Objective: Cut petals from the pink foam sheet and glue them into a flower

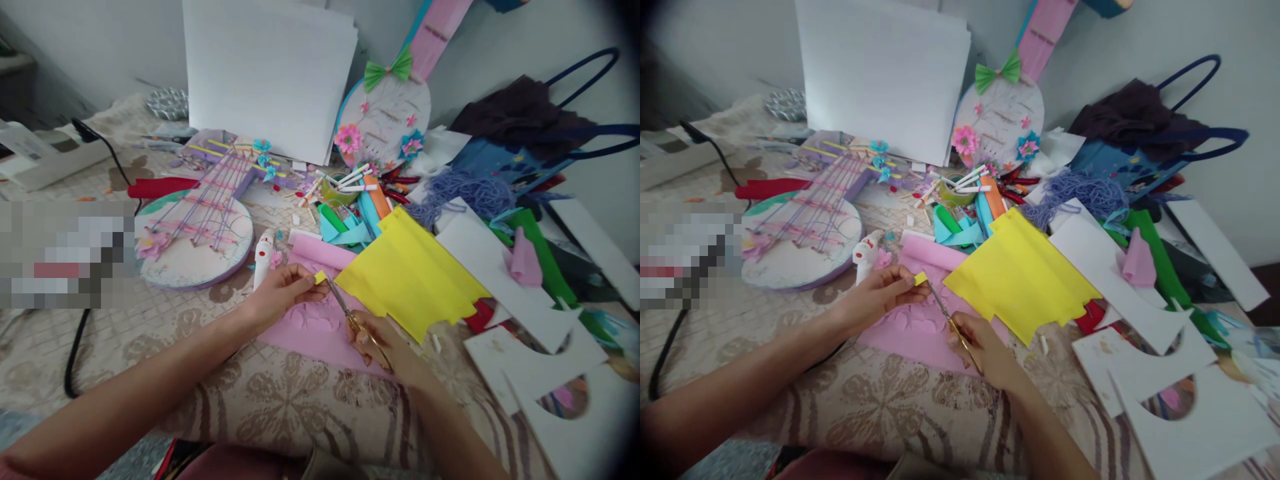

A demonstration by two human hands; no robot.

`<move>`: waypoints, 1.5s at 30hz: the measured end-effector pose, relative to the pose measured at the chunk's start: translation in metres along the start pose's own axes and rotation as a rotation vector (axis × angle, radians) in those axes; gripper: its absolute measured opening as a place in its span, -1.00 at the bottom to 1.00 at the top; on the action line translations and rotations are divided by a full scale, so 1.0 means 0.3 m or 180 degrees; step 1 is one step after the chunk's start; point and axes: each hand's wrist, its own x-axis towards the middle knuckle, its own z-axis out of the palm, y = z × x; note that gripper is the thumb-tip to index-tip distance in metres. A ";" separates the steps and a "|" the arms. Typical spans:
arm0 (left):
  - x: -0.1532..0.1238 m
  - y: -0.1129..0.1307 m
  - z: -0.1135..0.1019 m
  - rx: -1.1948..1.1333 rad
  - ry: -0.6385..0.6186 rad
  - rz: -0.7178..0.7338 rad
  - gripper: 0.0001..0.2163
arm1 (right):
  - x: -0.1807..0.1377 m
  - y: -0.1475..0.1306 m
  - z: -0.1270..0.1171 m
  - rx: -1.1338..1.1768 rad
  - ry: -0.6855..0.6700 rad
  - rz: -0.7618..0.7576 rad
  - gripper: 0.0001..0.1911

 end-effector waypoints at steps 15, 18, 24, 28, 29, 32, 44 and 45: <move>-0.006 0.018 0.017 -0.0062 -0.0098 0.0229 -0.85 | 0.045 -0.018 -0.017 0.0083 0.0032 -0.0343 -0.54; -0.005 0.005 0.029 0.0352 -0.0244 0.0244 -0.84 | 0.055 0.003 -0.006 0.0387 0.0626 -0.0413 -0.60; -0.022 -0.037 0.057 0.1213 -0.0435 0.0238 -0.85 | 0.081 0.018 0.014 0.1009 0.1274 -0.0506 -0.75; -0.039 -0.044 0.066 0.1347 -0.0563 0.0127 -0.88 | 0.088 0.011 0.033 0.0942 0.1302 -0.0503 -0.84; -0.041 -0.045 0.064 0.1371 -0.0592 0.0106 -0.89 | 0.088 0.009 0.037 0.0903 0.1278 -0.0504 -0.87; -0.041 -0.053 0.053 0.1424 -0.0645 0.0054 -0.89 | 0.086 0.008 0.042 0.0824 0.1245 -0.0515 -0.89; -0.042 -0.059 0.029 0.1566 -0.0600 -0.0053 -0.87 | 0.066 0.007 0.051 0.0503 0.1180 -0.0502 -0.89; -0.042 -0.060 0.029 0.1605 -0.0618 -0.0034 -0.88 | 0.065 0.007 0.052 0.0501 0.1171 -0.0480 -0.89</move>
